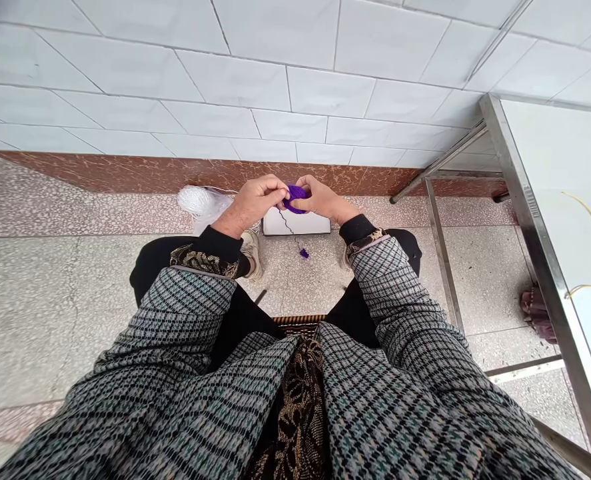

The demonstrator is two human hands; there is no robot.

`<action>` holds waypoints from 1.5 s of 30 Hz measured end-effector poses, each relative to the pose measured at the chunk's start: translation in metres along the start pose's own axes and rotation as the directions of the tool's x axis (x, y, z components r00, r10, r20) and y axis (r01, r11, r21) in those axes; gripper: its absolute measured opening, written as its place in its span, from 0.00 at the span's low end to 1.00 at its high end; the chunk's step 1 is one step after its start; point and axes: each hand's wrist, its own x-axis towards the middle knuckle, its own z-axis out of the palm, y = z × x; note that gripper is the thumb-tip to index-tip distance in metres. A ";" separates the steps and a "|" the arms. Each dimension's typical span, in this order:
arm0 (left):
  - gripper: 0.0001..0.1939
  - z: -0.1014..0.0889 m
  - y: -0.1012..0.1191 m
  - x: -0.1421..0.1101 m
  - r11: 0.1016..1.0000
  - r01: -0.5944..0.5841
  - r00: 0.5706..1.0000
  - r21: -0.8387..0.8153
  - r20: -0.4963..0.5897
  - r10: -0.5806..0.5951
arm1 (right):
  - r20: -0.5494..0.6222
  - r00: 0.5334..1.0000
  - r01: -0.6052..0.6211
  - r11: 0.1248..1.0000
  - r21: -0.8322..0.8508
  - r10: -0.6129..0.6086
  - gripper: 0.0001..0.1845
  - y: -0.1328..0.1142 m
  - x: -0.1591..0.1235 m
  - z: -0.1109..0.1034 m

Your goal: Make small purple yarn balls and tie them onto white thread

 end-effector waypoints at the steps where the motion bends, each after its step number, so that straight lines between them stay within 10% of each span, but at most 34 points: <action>1: 0.07 -0.001 0.001 -0.001 1.000 0.008 1.000 0.004 0.011 -0.008 | -0.002 1.000 0.002 1.000 -0.027 -0.002 0.22 0.000 0.000 -0.001; 12: 0.08 -0.019 -0.008 0.005 0.993 0.063 0.992 0.098 -0.116 -0.051 | 0.241 0.959 0.111 0.980 0.166 -0.150 0.30 -0.018 -0.014 -0.013; 24: 0.08 0.006 -0.007 0.000 0.987 -0.065 0.953 0.145 0.301 0.018 | -0.199 0.968 0.150 0.988 -0.021 -0.151 0.28 0.012 0.013 -0.017; 27: 0.08 0.001 -0.006 -0.001 0.985 -0.070 0.974 0.156 0.224 0.033 | -0.182 0.980 0.049 0.986 -0.159 -0.078 0.26 0.013 0.011 -0.017; 33: 0.07 -0.009 -0.007 0.003 0.983 -0.031 0.999 0.181 -0.018 0.034 | 0.215 0.974 -0.057 0.997 -0.048 0.066 0.25 -0.009 -0.008 -0.014; 39: 0.08 0.001 -0.008 0.007 0.992 0.056 0.994 0.113 -0.103 -0.044 | 0.190 0.982 -0.049 0.990 0.133 0.024 0.25 -0.010 -0.007 -0.006; 45: 0.08 0.000 -0.007 0.007 0.993 0.075 0.993 0.096 -0.095 -0.066 | 0.136 0.989 0.059 0.997 -0.039 -0.053 0.22 -0.004 -0.004 -0.006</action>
